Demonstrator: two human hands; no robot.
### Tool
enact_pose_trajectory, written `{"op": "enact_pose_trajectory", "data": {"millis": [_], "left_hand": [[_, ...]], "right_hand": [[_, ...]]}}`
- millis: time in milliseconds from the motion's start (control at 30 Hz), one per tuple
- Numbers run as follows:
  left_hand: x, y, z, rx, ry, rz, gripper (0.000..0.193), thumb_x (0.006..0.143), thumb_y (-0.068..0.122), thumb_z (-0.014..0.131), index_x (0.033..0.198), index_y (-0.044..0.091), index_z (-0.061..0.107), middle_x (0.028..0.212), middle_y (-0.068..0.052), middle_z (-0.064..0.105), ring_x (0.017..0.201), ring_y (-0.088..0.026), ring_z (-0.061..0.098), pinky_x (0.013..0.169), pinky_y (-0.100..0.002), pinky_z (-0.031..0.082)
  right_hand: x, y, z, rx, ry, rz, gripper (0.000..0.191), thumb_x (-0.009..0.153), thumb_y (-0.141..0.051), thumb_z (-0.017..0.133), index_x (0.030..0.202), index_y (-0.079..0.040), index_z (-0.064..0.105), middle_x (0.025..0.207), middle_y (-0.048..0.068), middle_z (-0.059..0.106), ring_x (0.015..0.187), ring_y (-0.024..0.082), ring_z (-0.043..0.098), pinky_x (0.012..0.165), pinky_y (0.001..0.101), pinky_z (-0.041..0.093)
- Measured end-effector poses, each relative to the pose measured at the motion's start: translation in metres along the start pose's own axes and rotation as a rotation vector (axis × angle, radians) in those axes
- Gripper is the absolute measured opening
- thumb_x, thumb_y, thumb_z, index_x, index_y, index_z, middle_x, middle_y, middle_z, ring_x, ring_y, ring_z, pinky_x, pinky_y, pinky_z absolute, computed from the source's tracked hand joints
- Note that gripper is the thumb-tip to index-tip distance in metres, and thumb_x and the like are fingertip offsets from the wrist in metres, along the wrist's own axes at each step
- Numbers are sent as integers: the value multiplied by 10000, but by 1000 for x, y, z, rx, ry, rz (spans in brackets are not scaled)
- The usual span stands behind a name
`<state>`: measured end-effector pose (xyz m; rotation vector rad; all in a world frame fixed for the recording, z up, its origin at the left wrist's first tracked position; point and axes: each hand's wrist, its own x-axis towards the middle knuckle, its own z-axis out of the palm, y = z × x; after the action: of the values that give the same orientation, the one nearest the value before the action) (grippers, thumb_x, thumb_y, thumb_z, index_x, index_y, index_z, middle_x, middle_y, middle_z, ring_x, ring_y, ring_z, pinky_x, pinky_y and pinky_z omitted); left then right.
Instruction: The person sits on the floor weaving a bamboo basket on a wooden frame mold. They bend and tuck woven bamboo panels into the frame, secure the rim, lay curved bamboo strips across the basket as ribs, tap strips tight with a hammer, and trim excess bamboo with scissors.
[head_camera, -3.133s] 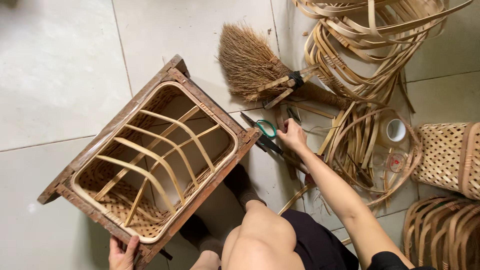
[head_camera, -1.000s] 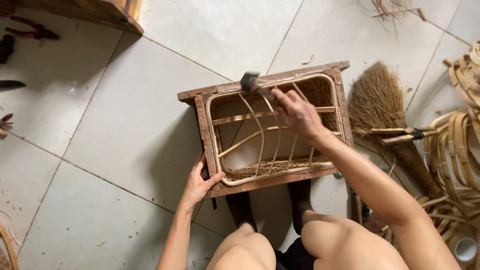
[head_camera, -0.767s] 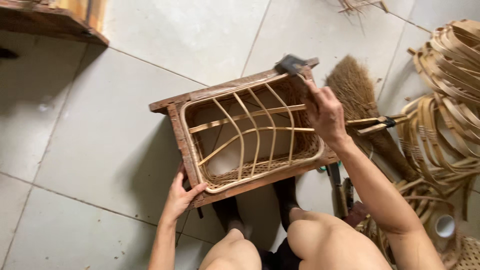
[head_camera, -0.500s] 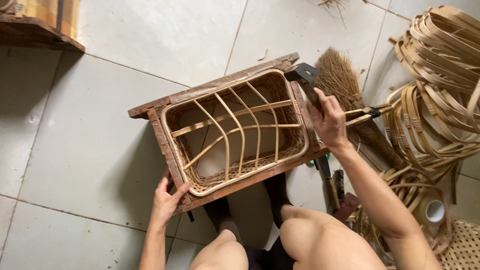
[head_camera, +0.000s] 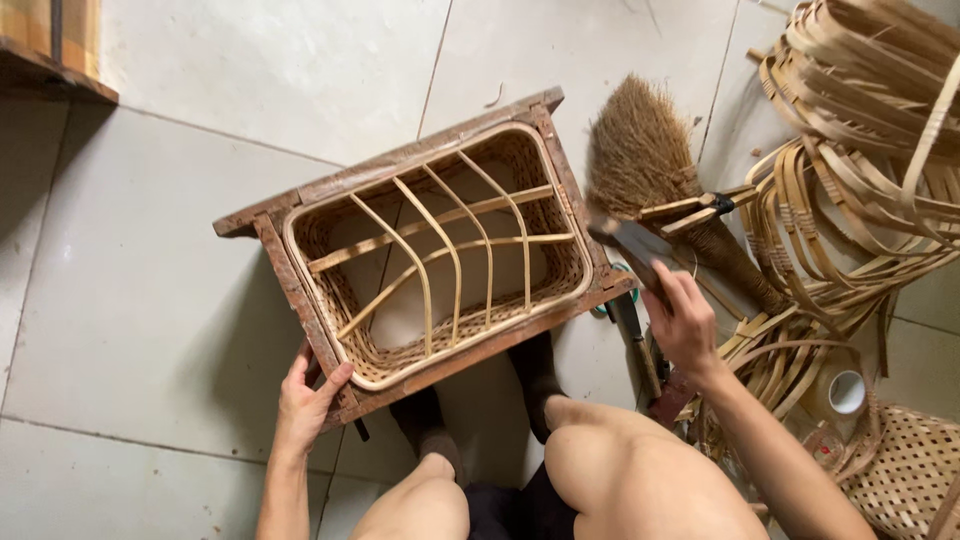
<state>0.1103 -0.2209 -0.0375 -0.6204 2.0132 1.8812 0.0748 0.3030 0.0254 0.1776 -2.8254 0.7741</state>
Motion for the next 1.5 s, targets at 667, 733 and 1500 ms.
{"op": "enact_pose_trajectory", "data": {"millis": [667,733,1500], "left_hand": [[4,6,4,96,47,27,838,789,299,833,1499,16,488,1436,-116,615,1307,-193,587,1104,-346,442],[10,0,1,43,54,55,786,840,314,781,1501,12,483,1461,-118,593,1333,-192,563,1119,-344,422],[29,-30,-7,-99,164,-13,762,1038,590,329,1486,-2,500,1568,-158,492,1476,-255,422,1214,-389,287]], "right_hand": [[-3,-84,42,211,-522,-558,593,841,-94,749,1402,-59,561,944,100,646,701,279,649,576,392,547],[7,-91,52,95,-623,-557,587,830,-124,763,1383,-74,574,887,96,633,657,290,645,523,407,534],[58,-188,127,328,-772,-782,502,939,-222,704,1396,-88,544,916,96,588,557,266,591,447,395,498]]}}
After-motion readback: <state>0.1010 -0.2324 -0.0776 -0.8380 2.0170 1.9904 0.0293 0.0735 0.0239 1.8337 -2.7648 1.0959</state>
